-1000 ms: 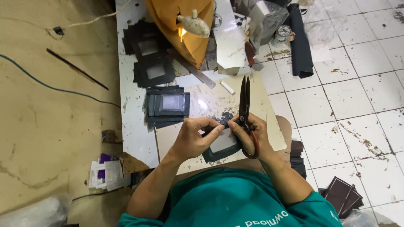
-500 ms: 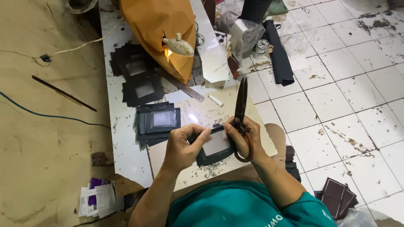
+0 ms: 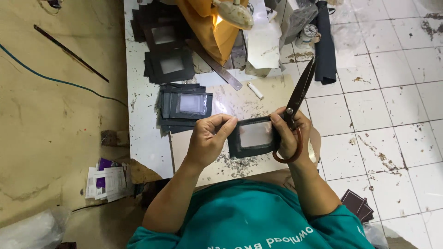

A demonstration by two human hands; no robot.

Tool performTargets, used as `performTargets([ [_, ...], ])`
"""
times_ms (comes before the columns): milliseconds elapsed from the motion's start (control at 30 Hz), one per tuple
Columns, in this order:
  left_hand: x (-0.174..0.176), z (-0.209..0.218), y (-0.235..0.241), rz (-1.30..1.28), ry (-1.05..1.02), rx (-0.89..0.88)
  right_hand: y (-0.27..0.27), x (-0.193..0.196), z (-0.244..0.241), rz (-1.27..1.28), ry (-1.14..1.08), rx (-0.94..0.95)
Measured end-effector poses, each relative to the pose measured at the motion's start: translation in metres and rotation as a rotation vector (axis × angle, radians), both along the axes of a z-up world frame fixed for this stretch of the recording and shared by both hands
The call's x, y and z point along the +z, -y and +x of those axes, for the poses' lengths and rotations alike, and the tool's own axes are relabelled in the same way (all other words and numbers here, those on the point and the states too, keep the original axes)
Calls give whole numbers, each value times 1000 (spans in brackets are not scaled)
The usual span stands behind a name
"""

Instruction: Trimming the edges of small rectangular leather pieces using scissors

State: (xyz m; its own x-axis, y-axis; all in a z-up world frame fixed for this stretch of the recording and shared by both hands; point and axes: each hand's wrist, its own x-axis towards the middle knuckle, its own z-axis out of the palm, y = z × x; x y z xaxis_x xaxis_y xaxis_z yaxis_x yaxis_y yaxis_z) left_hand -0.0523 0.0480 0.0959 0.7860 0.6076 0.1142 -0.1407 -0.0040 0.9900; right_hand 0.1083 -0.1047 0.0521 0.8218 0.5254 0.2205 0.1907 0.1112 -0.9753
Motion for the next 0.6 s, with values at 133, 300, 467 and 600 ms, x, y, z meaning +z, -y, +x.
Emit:
performTargets([
  [133, 19, 3, -2, 68, 37, 14, -3, -2, -1, 9, 16, 3],
  [300, 18, 1, -13, 109, 51, -21, -8, -4, 1, -5, 74, 2],
  [467, 6, -2, -33, 31, 37, -62, -18, -3, 1, 25, 87, 0],
  [600, -11, 3, -44, -84, 46, -120, -27, -9, -4, 10, 105, -5],
])
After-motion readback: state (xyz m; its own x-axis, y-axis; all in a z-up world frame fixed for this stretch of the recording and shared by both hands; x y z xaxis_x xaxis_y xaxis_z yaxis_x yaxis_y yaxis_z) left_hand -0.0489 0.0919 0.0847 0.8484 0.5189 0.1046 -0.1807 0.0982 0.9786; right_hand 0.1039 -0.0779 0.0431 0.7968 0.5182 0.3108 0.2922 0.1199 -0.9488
